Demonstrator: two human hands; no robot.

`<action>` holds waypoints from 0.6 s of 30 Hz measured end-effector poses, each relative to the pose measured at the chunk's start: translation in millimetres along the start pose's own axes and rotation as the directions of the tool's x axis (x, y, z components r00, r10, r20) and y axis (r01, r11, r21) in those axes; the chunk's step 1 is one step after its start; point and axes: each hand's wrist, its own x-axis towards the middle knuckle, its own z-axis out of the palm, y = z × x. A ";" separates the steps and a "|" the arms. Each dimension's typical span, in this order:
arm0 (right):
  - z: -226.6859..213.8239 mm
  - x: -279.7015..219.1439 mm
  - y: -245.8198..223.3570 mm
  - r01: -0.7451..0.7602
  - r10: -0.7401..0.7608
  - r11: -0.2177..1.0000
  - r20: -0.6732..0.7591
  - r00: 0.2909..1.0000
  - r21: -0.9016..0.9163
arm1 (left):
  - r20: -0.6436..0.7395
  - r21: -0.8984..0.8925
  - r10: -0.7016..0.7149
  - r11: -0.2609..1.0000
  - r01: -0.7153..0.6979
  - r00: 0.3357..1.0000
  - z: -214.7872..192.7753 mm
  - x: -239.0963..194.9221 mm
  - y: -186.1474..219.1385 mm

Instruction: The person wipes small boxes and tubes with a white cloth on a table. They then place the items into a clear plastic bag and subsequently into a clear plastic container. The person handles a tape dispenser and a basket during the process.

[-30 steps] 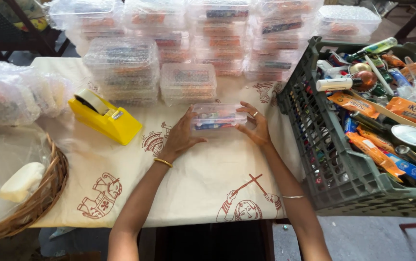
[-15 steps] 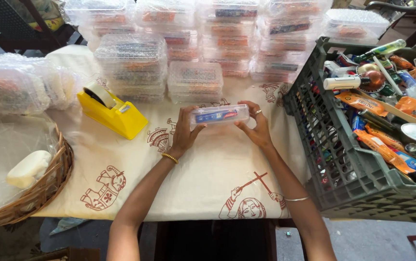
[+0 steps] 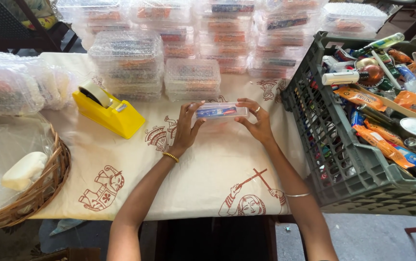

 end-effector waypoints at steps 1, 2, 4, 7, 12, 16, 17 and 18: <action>1.5 -0.1 -1.6 -0.009 0.009 1.000 -0.013 1.000 -0.004 | 0.009 -0.005 0.000 1.000 0.000 1.000 -1.3 0.5 0.6; 1.9 -0.6 0.1 -0.009 0.009 1.000 -0.014 1.000 -0.003 | 0.010 -0.004 0.000 1.000 0.000 1.000 -2.4 1.6 1.6; 2.2 -1.6 3.8 0.000 -0.001 1.000 -0.035 0.999 -0.014 | 0.029 -0.009 -0.024 1.000 0.025 0.999 -3.7 2.8 4.0; 2.9 -3.8 6.5 0.118 -0.141 0.942 -0.053 0.989 -0.314 | 0.018 0.005 0.037 0.999 -0.037 0.999 -3.0 4.6 0.2; 8.5 -2.9 -4.1 0.199 -0.227 0.924 -0.053 0.972 -0.326 | 0.032 -0.010 0.003 1.000 -0.002 0.999 -2.3 4.8 -1.8; 7.4 -1.7 1.4 0.087 -0.101 0.974 -0.059 0.993 -0.208 | 0.032 0.062 0.024 0.998 -0.026 0.999 -5.0 5.0 -3.2; 7.2 -1.7 0.0 0.087 -0.101 0.974 -0.060 0.993 -0.207 | 0.033 0.063 0.024 0.998 -0.026 0.999 -5.1 5.1 -3.6; 6.8 -1.7 -1.4 0.063 -0.081 0.964 -0.059 0.995 -0.259 | 0.027 0.086 0.040 0.995 -0.043 0.999 -5.1 5.2 -4.0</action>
